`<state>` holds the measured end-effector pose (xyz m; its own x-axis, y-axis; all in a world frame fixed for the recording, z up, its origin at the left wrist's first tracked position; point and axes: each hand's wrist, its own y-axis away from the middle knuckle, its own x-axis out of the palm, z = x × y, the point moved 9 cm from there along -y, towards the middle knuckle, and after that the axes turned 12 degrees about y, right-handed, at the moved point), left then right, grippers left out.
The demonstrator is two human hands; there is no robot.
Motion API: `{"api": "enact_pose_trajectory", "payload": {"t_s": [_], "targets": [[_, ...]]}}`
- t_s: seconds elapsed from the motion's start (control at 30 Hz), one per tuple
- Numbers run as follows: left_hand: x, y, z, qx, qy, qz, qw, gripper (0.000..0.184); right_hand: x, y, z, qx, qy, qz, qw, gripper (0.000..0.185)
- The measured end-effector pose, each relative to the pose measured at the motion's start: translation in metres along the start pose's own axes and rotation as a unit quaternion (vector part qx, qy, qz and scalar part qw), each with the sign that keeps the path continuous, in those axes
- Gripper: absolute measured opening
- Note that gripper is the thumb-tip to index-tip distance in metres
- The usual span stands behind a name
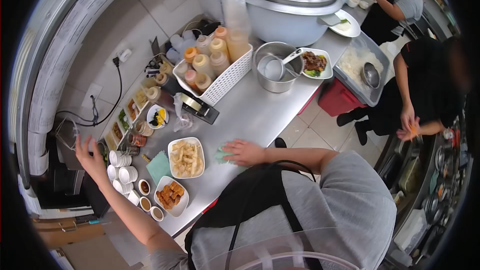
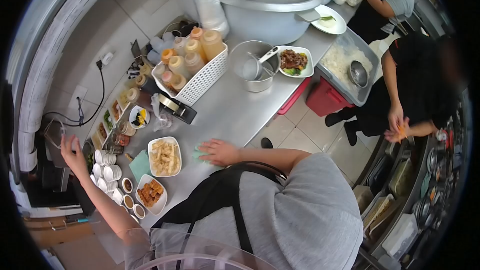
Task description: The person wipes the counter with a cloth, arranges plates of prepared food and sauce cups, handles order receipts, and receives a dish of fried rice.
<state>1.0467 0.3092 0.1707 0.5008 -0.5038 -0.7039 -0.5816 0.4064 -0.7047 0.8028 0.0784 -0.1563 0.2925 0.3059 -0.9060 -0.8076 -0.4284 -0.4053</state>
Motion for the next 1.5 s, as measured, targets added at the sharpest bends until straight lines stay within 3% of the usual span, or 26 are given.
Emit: {"api": "enact_pose_trajectory", "payload": {"t_s": [0.03,0.1,0.23,0.3,0.37,0.4,0.43,0.5,0.6,0.7,0.83,0.9,1.03,1.1,1.17,1.2,1.27,1.3,1.33,1.37,1.4,1.47,1.5], "targets": [[0.007,0.005,-0.020,-0.006,0.065,0.018,0.998,0.022,-0.008,0.008,-0.006,0.006,0.001,0.001,1.000,0.049],[0.026,0.013,-0.055,-0.035,0.146,0.057,0.987,0.022,-0.027,0.041,-0.052,0.138,0.039,0.043,0.989,0.048],[0.048,0.031,-0.125,-0.039,0.260,0.107,0.959,0.021,-0.092,0.133,-0.091,0.160,0.086,-0.075,0.981,0.045],[0.061,0.042,-0.149,-0.069,0.302,0.125,0.943,0.020,-0.115,0.187,-0.120,0.234,0.177,-0.048,0.955,0.042],[0.077,0.056,-0.169,-0.101,0.343,0.141,0.923,0.019,-0.119,0.273,-0.185,0.513,0.172,0.053,0.840,0.032],[0.086,0.063,-0.181,-0.092,0.331,0.159,0.926,0.019,-0.137,0.317,-0.212,0.607,0.098,-0.113,0.780,0.027],[0.097,0.068,-0.195,-0.083,0.319,0.176,0.928,0.018,-0.151,0.362,-0.237,0.673,0.018,-0.274,0.687,0.023],[0.122,0.079,-0.221,-0.113,0.361,0.195,0.905,0.019,-0.152,0.400,-0.287,0.734,-0.184,-0.334,0.563,0.026],[0.148,0.089,-0.280,-0.138,0.410,0.246,0.867,0.019,-0.167,0.369,-0.325,0.741,-0.281,-0.274,0.545,0.029],[0.166,0.094,-0.327,-0.091,0.414,0.265,0.866,0.020,-0.126,0.386,-0.379,0.707,-0.273,-0.192,0.623,0.030],[0.182,0.108,-0.353,-0.098,0.419,0.263,0.864,0.019,-0.130,0.379,-0.378,0.651,-0.409,-0.222,0.600,0.033],[0.180,0.117,-0.352,-0.133,0.404,0.247,0.871,0.019,-0.136,0.397,-0.377,0.665,-0.379,-0.174,0.620,0.027],[0.185,0.149,-0.354,-0.150,0.439,0.250,0.850,0.019,-0.155,0.391,-0.339,0.657,-0.397,-0.109,0.631,0.028],[0.193,0.170,-0.350,-0.165,0.455,0.257,0.837,0.020,-0.158,0.360,-0.301,0.608,-0.406,-0.031,0.681,0.030],[0.212,0.201,-0.341,-0.262,0.492,0.302,0.773,0.020,-0.159,0.307,-0.255,0.604,-0.453,-0.004,0.656,0.030],[0.217,0.212,-0.337,-0.259,0.490,0.299,0.777,0.020,-0.152,0.282,-0.241,0.554,-0.473,0.015,0.685,0.032],[0.233,0.232,-0.325,-0.281,0.475,0.308,0.775,0.027,-0.110,0.263,-0.234,0.544,-0.433,0.103,0.711,0.031],[0.237,0.235,-0.321,-0.271,0.474,0.306,0.779,0.027,-0.099,0.238,-0.223,0.530,-0.451,0.074,0.714,0.030],[0.245,0.243,-0.306,-0.352,0.504,0.287,0.735,0.031,-0.087,0.209,-0.215,0.489,-0.433,0.101,0.751,0.030],[0.252,0.255,-0.292,-0.431,0.528,0.265,0.681,0.036,-0.086,0.174,-0.197,0.470,-0.480,0.083,0.736,0.027],[0.255,0.260,-0.287,-0.424,0.530,0.264,0.685,0.036,-0.053,0.164,-0.196,0.475,-0.496,0.132,0.715,0.025],[0.262,0.275,-0.262,-0.503,0.628,0.173,0.568,0.044,-0.043,0.112,-0.185,0.399,-0.428,0.137,0.799,0.023],[0.263,0.279,-0.252,-0.496,0.631,0.173,0.571,0.044,-0.019,0.101,-0.190,0.383,-0.392,0.152,0.822,0.023]]}}
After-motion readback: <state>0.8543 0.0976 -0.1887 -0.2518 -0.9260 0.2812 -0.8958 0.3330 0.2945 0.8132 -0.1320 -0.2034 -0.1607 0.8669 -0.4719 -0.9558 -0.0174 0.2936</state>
